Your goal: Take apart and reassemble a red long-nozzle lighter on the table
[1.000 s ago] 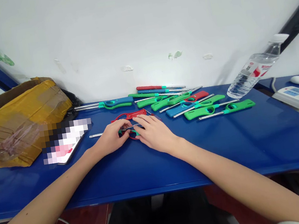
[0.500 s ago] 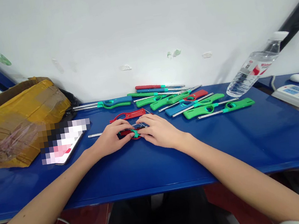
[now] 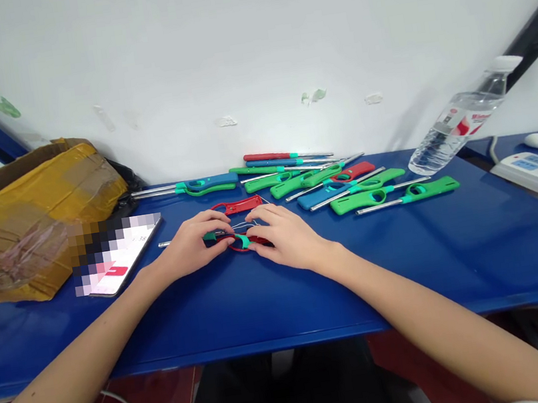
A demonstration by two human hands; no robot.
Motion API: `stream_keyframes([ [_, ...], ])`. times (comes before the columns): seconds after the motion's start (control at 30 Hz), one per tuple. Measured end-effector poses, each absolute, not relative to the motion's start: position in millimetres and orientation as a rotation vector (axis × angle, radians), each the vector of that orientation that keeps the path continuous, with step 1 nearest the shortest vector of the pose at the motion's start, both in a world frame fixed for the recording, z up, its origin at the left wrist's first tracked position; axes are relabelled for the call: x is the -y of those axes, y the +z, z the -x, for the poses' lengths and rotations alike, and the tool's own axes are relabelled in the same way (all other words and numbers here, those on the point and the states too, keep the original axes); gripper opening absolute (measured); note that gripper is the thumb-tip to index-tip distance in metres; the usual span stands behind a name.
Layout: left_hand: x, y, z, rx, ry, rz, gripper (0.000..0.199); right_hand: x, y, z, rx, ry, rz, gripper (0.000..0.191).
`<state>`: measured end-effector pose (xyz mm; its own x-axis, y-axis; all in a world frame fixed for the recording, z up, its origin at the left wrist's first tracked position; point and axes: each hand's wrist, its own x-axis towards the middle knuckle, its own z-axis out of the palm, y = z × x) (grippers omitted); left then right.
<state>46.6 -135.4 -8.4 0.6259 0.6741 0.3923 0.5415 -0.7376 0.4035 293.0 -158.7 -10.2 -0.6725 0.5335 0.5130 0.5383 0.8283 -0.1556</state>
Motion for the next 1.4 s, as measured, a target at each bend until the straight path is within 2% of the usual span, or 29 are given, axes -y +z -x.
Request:
stream_keyframes([
  [0.27, 133.3, -12.3, -45.9, -1.028, 0.721, -2.632, 0.017, 159.6, -16.4, -280.3, 2.390, 0.020, 0.887, 0.018],
  [0.67, 131.4, -20.2, -50.2, -0.983, 0.796, -2.607, 0.011, 152.0, -16.5, -280.3, 2.430, 0.105, 0.858, 0.021],
  [1.1, 130.4, -21.0, -50.2, -0.963, 0.789, -2.633, 0.007, 152.8, -18.7, -276.5, 2.560, -0.334, 0.867, 0.024],
  [1.4, 130.7, -20.5, -50.6, -0.948, 0.799, -2.626, 0.010, 145.1, -19.0, -281.5, 2.588, -0.307, 0.802, 0.025],
])
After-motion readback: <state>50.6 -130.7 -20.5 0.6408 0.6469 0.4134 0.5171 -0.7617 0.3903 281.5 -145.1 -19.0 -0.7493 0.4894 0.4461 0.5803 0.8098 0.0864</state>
